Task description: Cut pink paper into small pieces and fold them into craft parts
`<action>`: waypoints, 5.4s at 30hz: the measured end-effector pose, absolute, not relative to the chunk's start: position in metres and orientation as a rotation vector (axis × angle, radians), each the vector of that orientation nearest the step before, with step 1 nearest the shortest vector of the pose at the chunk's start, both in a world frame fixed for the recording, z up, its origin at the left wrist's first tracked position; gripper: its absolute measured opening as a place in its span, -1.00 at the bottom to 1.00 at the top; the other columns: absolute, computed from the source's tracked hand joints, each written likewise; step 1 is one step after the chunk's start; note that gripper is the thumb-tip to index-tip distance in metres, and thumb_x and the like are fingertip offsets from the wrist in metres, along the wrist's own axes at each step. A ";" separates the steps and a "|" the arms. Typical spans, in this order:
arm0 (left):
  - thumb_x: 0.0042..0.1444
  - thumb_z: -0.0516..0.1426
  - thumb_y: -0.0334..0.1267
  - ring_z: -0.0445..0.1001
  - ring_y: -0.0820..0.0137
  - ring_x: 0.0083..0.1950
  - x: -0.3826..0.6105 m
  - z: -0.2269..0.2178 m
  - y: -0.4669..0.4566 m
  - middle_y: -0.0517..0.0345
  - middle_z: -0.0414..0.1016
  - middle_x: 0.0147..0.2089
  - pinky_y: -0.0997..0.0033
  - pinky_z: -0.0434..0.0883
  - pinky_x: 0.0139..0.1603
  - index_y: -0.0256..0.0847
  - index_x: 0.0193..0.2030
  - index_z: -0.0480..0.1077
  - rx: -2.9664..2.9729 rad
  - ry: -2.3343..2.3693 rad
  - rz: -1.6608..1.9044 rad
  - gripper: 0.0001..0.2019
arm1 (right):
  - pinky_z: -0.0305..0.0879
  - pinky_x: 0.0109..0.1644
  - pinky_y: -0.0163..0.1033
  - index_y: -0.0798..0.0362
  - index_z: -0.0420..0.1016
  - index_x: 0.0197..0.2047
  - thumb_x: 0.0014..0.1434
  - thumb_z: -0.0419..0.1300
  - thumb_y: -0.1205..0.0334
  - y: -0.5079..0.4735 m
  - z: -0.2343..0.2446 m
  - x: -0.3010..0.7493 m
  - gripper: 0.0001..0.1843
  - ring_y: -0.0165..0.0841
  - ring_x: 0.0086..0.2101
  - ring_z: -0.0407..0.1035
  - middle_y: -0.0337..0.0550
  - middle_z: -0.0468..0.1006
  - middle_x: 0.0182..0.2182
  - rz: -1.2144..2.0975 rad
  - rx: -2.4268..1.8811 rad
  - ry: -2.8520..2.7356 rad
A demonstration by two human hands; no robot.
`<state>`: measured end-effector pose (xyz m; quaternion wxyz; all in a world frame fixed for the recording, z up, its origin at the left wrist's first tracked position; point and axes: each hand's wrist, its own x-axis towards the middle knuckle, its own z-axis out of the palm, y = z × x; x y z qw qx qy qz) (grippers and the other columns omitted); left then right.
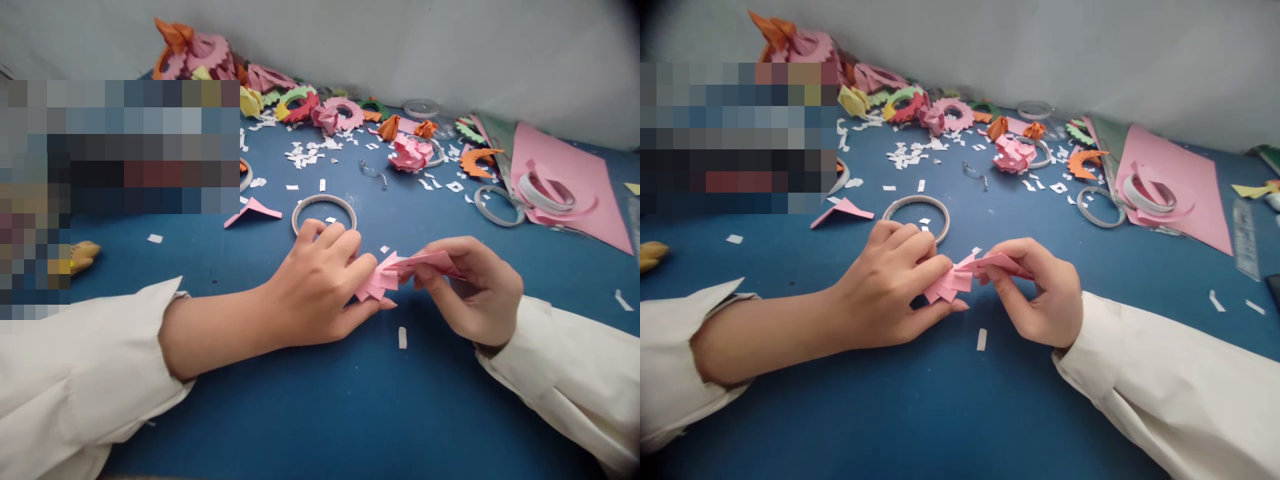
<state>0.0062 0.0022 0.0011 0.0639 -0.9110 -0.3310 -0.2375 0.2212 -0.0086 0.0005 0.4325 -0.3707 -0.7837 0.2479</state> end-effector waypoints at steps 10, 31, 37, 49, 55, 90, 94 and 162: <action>0.21 0.02 -0.17 0.31 0.27 -0.33 0.006 0.000 0.008 0.03 0.38 -0.37 0.23 0.22 -0.27 -0.25 -0.42 0.35 -2.642 -1.018 -0.714 -0.74 | 0.39 -0.35 -0.43 0.01 0.47 -0.25 0.10 0.21 0.40 -0.001 0.001 0.218 -0.86 -0.52 -0.47 0.39 -0.30 0.55 -0.41 0.369 -1.016 -2.096; 0.16 0.09 -0.13 0.32 0.35 -0.52 0.005 -0.002 0.009 0.16 0.33 -0.59 0.34 0.19 -0.47 -0.21 -0.53 0.29 -2.573 -0.957 -0.684 -0.71 | 0.26 -0.46 -0.45 0.00 0.46 -0.23 0.15 0.20 0.33 0.000 -0.001 0.218 -0.91 -0.58 -0.56 0.33 -0.34 0.54 -0.48 0.161 -1.044 -2.212; 0.17 0.08 -0.16 0.34 0.31 -0.42 0.005 0.000 0.009 0.13 0.38 -0.50 0.31 0.20 -0.41 -0.24 -0.42 0.35 -2.564 -0.892 -0.664 -0.77 | 0.22 -0.52 -0.44 0.00 0.47 -0.27 0.17 0.18 0.31 -0.001 0.002 0.215 -0.94 -0.58 -0.62 0.28 -0.34 0.50 -0.54 0.114 -1.080 -2.178; 0.19 0.04 -0.23 0.36 0.22 -0.26 0.005 0.000 0.011 0.00 0.42 -0.35 0.22 0.26 -0.27 -0.33 -0.32 0.42 -2.612 -0.815 -0.676 -0.78 | 0.19 -0.53 -0.48 0.08 0.45 -0.38 0.16 0.17 0.30 0.003 0.005 0.218 -0.91 -0.59 -0.60 0.20 -0.33 0.43 -0.59 0.422 -1.107 -2.192; 0.18 0.04 -0.28 0.34 0.22 -0.23 0.006 -0.001 0.012 0.00 0.41 -0.32 0.23 0.29 -0.24 -0.34 -0.31 0.41 -2.659 -0.751 -0.706 -0.82 | 0.08 -0.61 -0.47 0.12 0.39 -0.51 0.15 0.15 0.21 0.005 0.009 0.217 -0.76 -0.59 -0.61 0.07 -0.31 0.27 -0.65 0.639 -1.188 -2.133; 0.18 0.06 -0.30 0.28 0.26 -0.33 0.010 -0.004 0.014 -0.01 0.39 -0.39 0.21 0.39 -0.21 -0.40 -0.30 0.43 -2.723 -0.661 -0.809 -0.81 | -0.08 -0.61 -0.42 0.11 0.24 -0.51 0.21 0.08 0.28 -0.005 0.007 0.214 -0.75 -0.59 -0.63 -0.08 -0.38 0.06 -0.66 0.533 -1.135 -2.137; 0.20 0.06 -0.27 0.30 0.27 -0.33 0.009 -0.004 0.013 0.00 0.39 -0.40 0.23 0.39 -0.21 -0.39 -0.33 0.42 -2.716 -0.641 -0.844 -0.79 | -0.10 -0.61 -0.43 0.10 0.21 -0.51 0.22 0.07 0.30 -0.002 0.006 0.214 -0.74 -0.60 -0.62 -0.09 -0.38 0.05 -0.66 0.626 -1.130 -2.121; 0.29 -0.02 -0.11 0.30 0.58 -0.49 0.012 0.016 -0.001 0.27 0.33 -0.55 0.59 0.24 -0.44 -0.27 -0.49 0.30 -3.945 -1.536 -1.121 -0.63 | 0.13 -0.45 -0.40 0.07 0.31 -0.36 0.29 -0.05 0.41 -0.002 0.011 0.221 -0.79 -0.55 -0.54 0.16 -0.28 0.29 -0.56 0.836 -0.648 -2.337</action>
